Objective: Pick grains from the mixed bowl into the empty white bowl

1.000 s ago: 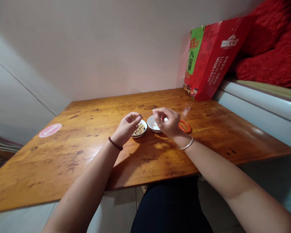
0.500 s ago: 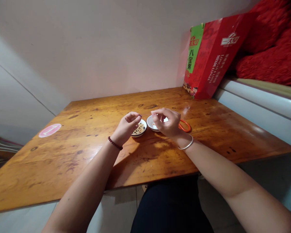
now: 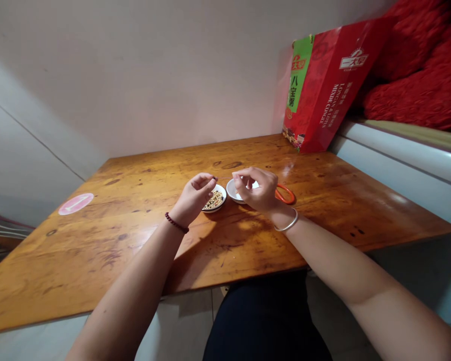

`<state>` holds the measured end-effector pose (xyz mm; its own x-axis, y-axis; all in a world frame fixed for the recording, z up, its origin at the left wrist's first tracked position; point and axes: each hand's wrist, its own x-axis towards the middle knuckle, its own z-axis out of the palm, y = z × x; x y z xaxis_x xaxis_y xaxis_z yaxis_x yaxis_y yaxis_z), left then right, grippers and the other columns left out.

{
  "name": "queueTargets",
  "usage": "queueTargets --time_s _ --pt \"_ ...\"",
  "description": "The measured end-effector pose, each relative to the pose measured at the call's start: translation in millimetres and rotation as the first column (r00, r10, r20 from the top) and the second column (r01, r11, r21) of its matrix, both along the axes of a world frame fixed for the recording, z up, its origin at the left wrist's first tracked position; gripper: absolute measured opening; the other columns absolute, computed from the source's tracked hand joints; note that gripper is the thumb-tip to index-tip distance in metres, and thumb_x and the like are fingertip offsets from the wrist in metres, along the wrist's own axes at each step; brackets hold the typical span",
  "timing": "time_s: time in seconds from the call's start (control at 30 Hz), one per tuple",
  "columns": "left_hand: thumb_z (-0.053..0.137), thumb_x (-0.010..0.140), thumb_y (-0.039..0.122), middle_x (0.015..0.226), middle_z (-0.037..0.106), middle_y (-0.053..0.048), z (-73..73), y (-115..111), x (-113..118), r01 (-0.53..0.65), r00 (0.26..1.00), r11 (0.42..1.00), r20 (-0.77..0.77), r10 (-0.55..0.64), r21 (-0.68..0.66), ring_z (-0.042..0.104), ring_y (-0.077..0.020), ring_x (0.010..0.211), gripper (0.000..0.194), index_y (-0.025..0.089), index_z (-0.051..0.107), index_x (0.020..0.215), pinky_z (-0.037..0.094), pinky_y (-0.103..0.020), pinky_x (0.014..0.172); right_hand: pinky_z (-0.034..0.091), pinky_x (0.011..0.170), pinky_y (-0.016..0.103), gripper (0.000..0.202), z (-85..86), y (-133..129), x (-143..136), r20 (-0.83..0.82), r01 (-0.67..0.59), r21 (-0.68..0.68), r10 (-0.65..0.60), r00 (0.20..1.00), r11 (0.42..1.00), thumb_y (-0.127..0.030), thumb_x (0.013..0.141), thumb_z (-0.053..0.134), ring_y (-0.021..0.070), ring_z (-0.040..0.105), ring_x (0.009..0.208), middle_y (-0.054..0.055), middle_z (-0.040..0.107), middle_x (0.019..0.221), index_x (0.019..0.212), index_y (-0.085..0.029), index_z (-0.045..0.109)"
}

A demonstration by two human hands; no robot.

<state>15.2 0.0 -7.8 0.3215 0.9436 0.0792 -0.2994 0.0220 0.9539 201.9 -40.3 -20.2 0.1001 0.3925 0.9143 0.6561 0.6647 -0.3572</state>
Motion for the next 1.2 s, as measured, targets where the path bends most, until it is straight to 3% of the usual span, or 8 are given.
queueTargets --time_s 0.5,0.7,0.97,1.2 --pt "0.097 0.054 0.038 0.082 0.068 0.003 1.5 -1 -1 0.009 1.0 1.0 0.005 -0.009 0.006 0.056 -0.0046 0.063 0.046 0.018 0.067 0.082 0.047 -0.014 0.058 0.046 0.056 0.026 0.02 1.0 0 -1 0.039 0.025 0.025 -0.026 0.999 0.999 -0.035 0.094 0.06 0.0096 0.053 0.05 -0.004 0.065 0.059 0.082 -0.025 0.072" --pt "0.095 0.06 0.041 0.073 0.066 0.004 -0.5 -1 -2 0.039 0.997 0.995 -0.065 -0.033 0.095 0.054 -0.0036 0.058 0.042 0.018 0.069 0.084 0.043 -0.013 0.053 0.045 0.056 0.024 0.015 2.2 0 -1 0.029 -0.045 0.07 0.043 0.999 0.997 -0.029 0.093 0.063 0.0081 0.055 0.05 -0.004 0.067 0.062 0.083 -0.022 0.072" --pt "0.096 0.059 0.038 0.074 0.069 0.001 -1.5 -2 0 0.05 0.99 0.986 -0.142 -0.027 0.16 0.06 -0.0067 0.065 0.041 0.016 0.07 0.081 0.05 -0.018 0.064 0.045 0.059 0.024 0.022 1.7 4 -6 -0.016 -0.14 -0.175 0.139 0.99 0.975 -0.037 0.093 0.064 0.0096 0.057 0.054 -0.002 0.07 0.065 0.083 -0.022 0.076" --pt "0.095 0.057 0.047 0.083 0.074 -0.004 -8.1 3 -1 -0.036 0.958 0.97 -0.268 0.103 0.242 0.065 -0.0122 0.075 0.048 0.014 0.071 0.082 0.051 -0.024 0.072 0.048 0.066 0.025 0.024 -2.6 15 -8 -0.148 -0.323 -0.488 0.288 0.946 0.811 -0.038 0.091 0.064 0.0136 0.067 0.07 0.003 0.078 0.082 0.086 -0.02 0.078"
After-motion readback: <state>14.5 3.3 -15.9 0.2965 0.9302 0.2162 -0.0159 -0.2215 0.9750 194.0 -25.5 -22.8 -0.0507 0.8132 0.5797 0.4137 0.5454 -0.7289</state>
